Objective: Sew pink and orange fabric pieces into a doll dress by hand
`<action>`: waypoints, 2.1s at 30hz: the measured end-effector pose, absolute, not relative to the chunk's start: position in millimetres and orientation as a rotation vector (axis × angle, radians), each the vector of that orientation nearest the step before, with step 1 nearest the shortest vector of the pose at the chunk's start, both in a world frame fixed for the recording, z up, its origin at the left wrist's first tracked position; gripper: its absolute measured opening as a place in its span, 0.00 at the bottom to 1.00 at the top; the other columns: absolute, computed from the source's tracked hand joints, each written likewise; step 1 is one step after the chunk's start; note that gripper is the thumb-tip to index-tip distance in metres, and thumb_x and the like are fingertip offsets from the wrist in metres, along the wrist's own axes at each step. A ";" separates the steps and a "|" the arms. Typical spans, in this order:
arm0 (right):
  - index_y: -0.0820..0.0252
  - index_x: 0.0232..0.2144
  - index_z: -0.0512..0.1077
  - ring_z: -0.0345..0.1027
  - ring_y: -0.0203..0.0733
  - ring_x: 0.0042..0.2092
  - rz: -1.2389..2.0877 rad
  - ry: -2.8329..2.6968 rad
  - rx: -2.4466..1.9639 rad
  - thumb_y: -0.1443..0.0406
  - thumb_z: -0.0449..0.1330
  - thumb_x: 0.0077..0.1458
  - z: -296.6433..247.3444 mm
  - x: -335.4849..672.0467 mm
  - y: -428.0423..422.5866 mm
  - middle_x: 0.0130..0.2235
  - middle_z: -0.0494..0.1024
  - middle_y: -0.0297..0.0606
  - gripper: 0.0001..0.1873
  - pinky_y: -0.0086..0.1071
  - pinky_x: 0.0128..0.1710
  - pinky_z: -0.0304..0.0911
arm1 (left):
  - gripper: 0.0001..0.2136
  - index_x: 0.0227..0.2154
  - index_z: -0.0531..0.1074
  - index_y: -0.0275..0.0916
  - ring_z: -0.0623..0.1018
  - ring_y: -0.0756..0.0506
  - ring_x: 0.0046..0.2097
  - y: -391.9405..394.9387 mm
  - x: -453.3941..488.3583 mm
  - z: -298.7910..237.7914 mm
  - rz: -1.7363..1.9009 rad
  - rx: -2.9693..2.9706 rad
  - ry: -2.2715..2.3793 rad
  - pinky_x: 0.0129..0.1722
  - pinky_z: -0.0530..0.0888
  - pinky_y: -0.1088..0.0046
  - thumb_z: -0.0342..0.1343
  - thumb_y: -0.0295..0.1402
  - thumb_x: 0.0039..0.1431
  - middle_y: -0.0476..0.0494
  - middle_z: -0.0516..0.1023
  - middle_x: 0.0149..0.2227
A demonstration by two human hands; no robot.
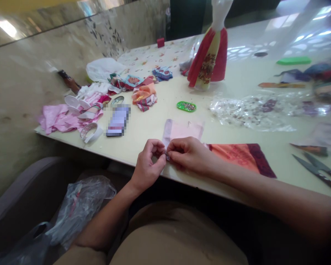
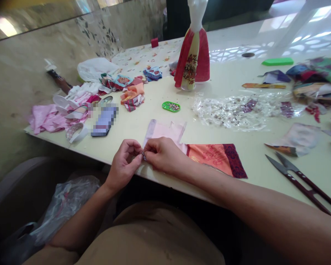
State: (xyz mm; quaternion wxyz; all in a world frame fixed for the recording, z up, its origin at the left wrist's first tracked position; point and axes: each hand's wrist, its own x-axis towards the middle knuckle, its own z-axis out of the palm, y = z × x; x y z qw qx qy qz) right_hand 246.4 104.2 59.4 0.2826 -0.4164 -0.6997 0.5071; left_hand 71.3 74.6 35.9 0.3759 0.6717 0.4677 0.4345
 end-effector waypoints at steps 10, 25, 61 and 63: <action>0.61 0.25 0.70 0.61 0.30 0.18 1.503 -1.819 -1.110 0.70 0.56 0.53 56.2 247.4 107.7 0.17 0.70 0.29 0.06 0.23 0.18 0.54 | 0.10 0.41 0.64 0.41 0.73 0.49 0.39 73.8 71.6 34.7 1.115 1.765 1.221 0.42 0.70 0.73 0.55 0.25 0.58 0.48 0.71 0.36; 0.61 0.24 0.69 0.62 0.31 0.18 1.527 -1.823 -1.119 0.72 0.55 0.52 59.1 247.4 108.1 0.18 0.70 0.29 0.07 0.24 0.18 0.55 | 0.10 0.42 0.64 0.41 0.73 0.49 0.39 73.1 71.0 33.7 1.106 1.813 1.223 0.42 0.70 0.72 0.54 0.24 0.59 0.48 0.71 0.37; 0.60 0.24 0.69 0.60 0.31 0.21 1.326 -1.979 -1.112 0.71 0.55 0.55 59.6 248.7 107.4 0.18 0.69 0.28 0.08 0.27 0.25 0.53 | 0.08 0.42 0.65 0.41 0.75 0.51 0.40 73.3 68.8 32.7 1.138 1.724 1.140 0.42 0.71 0.75 0.56 0.28 0.62 0.49 0.73 0.38; 0.61 0.24 0.68 0.59 0.31 0.22 1.277 -2.011 -1.123 0.72 0.55 0.54 60.2 248.3 107.3 0.19 0.69 0.28 0.08 0.27 0.26 0.52 | 0.09 0.42 0.65 0.41 0.75 0.51 0.40 73.4 69.3 32.6 1.142 1.724 1.147 0.42 0.71 0.76 0.57 0.27 0.61 0.49 0.73 0.38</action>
